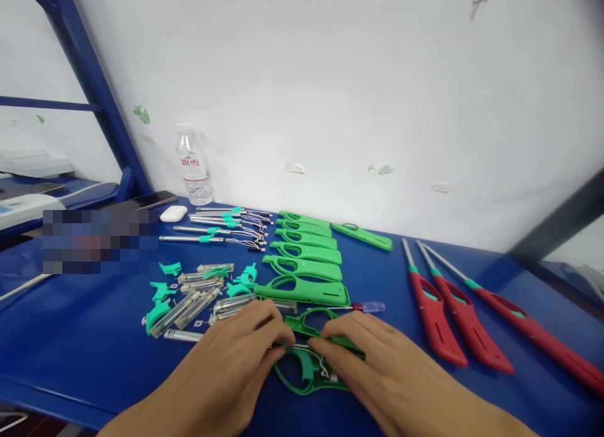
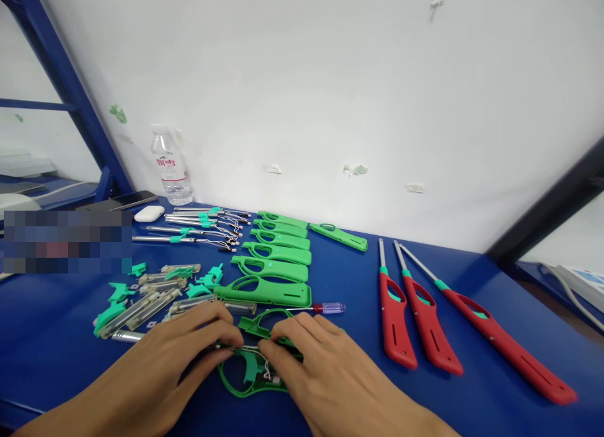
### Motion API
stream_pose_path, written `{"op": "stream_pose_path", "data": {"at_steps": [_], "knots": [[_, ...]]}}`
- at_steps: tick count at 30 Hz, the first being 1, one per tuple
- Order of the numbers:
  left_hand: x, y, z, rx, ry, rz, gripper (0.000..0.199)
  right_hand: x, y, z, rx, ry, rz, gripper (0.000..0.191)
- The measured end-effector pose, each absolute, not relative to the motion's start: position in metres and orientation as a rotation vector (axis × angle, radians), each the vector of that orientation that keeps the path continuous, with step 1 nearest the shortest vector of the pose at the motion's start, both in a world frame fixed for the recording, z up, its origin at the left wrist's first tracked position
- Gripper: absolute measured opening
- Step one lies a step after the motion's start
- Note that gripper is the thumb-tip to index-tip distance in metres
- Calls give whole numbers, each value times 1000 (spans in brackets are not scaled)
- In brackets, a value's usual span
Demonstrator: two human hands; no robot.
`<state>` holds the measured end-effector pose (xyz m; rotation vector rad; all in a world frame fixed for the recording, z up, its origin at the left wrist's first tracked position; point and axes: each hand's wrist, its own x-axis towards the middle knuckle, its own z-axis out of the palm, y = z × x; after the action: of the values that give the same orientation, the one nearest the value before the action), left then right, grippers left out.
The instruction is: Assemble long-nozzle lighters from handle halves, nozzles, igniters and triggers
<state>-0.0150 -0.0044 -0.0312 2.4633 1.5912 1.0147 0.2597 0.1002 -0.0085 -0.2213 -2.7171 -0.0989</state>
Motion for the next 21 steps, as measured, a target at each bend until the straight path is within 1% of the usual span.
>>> {"op": "stream_pose_path", "data": {"at_steps": [10, 16, 21], "knots": [[-14, -3, -30, 2418, 1592, 1021, 29, 261, 102, -12, -205, -2740, -70, 61], [-14, -5, -29, 2445, 1612, 1009, 37, 261, 101, -11, -193, -2727, -105, 55], [-13, -5, -27, 2522, 1576, 979, 32, 258, 101, -8, -187, -2720, -146, 47]]}}
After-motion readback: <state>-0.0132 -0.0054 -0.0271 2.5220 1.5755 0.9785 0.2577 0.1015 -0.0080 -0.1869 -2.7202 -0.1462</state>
